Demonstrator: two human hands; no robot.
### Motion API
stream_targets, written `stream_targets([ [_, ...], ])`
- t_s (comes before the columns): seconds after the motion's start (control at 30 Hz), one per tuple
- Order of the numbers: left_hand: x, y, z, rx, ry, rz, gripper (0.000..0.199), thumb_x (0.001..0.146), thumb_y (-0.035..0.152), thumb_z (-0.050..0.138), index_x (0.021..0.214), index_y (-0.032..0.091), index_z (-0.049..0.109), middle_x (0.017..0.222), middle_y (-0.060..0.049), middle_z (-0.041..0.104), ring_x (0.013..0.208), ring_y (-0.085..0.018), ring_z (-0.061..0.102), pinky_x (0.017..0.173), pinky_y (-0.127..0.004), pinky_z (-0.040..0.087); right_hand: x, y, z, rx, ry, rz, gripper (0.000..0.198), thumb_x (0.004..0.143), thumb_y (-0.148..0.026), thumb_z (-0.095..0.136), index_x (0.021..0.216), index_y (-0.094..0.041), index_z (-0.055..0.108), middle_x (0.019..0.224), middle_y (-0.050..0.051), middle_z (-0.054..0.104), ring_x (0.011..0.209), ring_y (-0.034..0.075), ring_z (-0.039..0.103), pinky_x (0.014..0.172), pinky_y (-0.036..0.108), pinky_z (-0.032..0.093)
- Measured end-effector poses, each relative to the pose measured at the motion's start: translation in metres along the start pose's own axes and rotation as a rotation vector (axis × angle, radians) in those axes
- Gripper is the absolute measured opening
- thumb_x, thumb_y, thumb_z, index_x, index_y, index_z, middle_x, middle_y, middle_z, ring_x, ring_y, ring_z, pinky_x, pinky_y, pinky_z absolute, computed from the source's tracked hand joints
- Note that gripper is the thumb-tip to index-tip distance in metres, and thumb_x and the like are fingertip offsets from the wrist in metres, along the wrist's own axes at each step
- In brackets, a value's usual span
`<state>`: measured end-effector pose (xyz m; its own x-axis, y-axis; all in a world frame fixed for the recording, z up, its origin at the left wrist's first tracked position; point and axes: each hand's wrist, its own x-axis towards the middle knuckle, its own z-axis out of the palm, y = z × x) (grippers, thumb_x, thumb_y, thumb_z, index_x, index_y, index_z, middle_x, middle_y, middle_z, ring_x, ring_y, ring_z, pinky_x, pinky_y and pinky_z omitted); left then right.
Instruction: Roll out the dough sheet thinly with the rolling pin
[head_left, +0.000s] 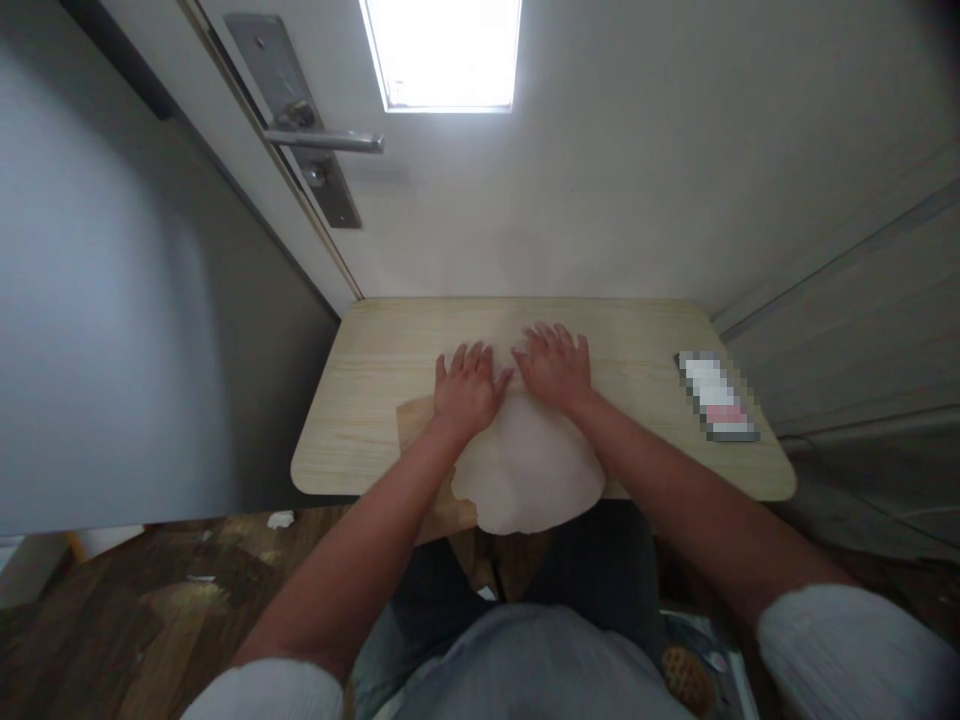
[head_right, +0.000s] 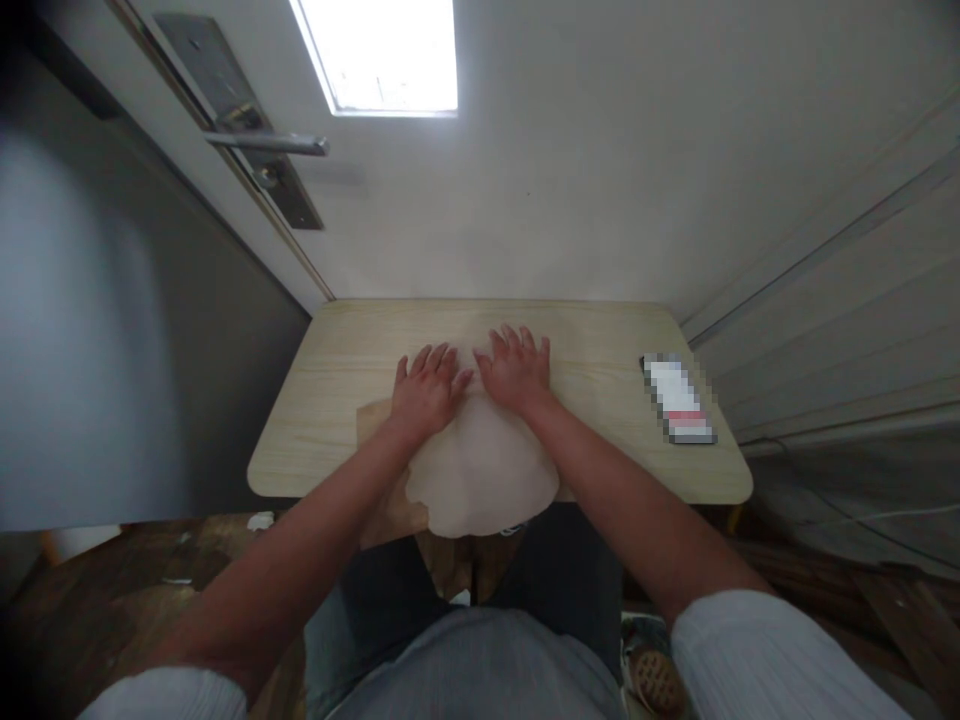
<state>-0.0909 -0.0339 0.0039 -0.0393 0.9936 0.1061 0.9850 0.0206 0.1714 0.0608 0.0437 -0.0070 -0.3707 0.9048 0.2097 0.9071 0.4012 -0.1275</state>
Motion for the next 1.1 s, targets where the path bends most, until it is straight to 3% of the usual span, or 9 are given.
stream_targets([
  [0.13,0.013,-0.004,0.000,0.005,-0.015,-0.001,0.065,0.102,0.055,0.014,0.147,0.021,0.046,0.157,-0.009,0.041,0.146,-0.031,0.031,0.118,-0.059,0.022,0.014,-0.001,0.003,-0.002,-0.018,0.000,0.060,0.102,-0.053,0.026,0.144,-0.019,0.049,0.152,0.013,0.046,0.141,0.035,0.035,0.113,0.061,0.019],
  [0.23,-0.001,0.000,-0.001,0.001,0.004,0.015,0.064,0.102,0.055,0.015,0.147,0.021,0.044,0.157,-0.009,0.042,0.147,-0.030,0.031,0.119,-0.059,0.020,-0.001,-0.002,0.000,-0.006,-0.011,0.001,0.059,0.102,-0.053,0.027,0.144,-0.019,0.050,0.151,0.012,0.047,0.140,0.035,0.035,0.114,0.061,0.018],
  [0.4,-0.061,0.019,-0.002,-0.031,0.033,0.087,0.067,0.101,0.057,0.023,0.152,0.014,0.035,0.158,-0.013,0.039,0.148,-0.030,0.030,0.121,-0.053,0.021,-0.063,0.001,-0.011,0.005,-0.005,-0.017,0.054,0.102,-0.046,0.029,0.145,-0.019,0.048,0.153,0.012,0.045,0.142,0.033,0.034,0.115,0.059,0.018],
  [0.53,-0.116,0.036,-0.002,-0.075,0.041,0.145,0.074,0.099,0.059,0.033,0.152,0.009,0.031,0.161,-0.018,0.030,0.152,-0.032,0.020,0.121,-0.051,0.024,-0.121,0.013,-0.020,0.029,0.020,-0.107,0.060,0.101,-0.045,0.033,0.155,-0.017,0.032,0.158,0.012,0.037,0.146,0.031,0.029,0.117,0.057,0.018],
  [0.67,-0.141,0.044,0.000,-0.108,0.033,0.166,0.077,0.097,0.060,0.037,0.153,0.009,0.028,0.162,-0.019,0.027,0.153,-0.033,0.016,0.120,-0.053,0.027,-0.144,0.023,-0.025,0.033,0.008,-0.160,0.058,0.102,-0.041,0.032,0.155,-0.019,0.031,0.159,0.011,0.036,0.148,0.028,0.027,0.117,0.056,0.019],
  [0.77,-0.128,0.039,0.004,-0.103,0.057,0.134,0.073,0.098,0.058,0.036,0.154,0.011,0.028,0.161,-0.019,0.029,0.152,-0.032,0.018,0.120,-0.054,0.026,-0.127,0.022,-0.022,0.033,-0.008,-0.146,0.057,0.102,-0.041,0.031,0.154,-0.020,0.033,0.157,0.011,0.039,0.147,0.028,0.028,0.116,0.057,0.020],
  [0.93,-0.077,0.020,0.007,-0.044,0.074,0.071,0.071,0.100,0.057,0.030,0.152,0.009,0.032,0.159,-0.018,0.035,0.150,-0.030,0.025,0.121,-0.051,0.022,-0.068,0.007,-0.012,0.013,-0.029,-0.103,0.055,0.102,-0.043,0.028,0.150,-0.020,0.041,0.156,0.010,0.040,0.145,0.030,0.030,0.116,0.056,0.018],
  [1.1,-0.032,0.001,0.001,-0.007,0.037,0.009,0.063,0.101,0.056,0.021,0.150,0.019,0.039,0.158,-0.011,0.039,0.148,-0.030,0.030,0.119,-0.057,0.023,-0.017,-0.005,-0.005,-0.007,-0.024,-0.070,0.054,0.102,-0.049,0.029,0.146,-0.022,0.047,0.155,0.010,0.042,0.143,0.033,0.032,0.114,0.058,0.018],
])
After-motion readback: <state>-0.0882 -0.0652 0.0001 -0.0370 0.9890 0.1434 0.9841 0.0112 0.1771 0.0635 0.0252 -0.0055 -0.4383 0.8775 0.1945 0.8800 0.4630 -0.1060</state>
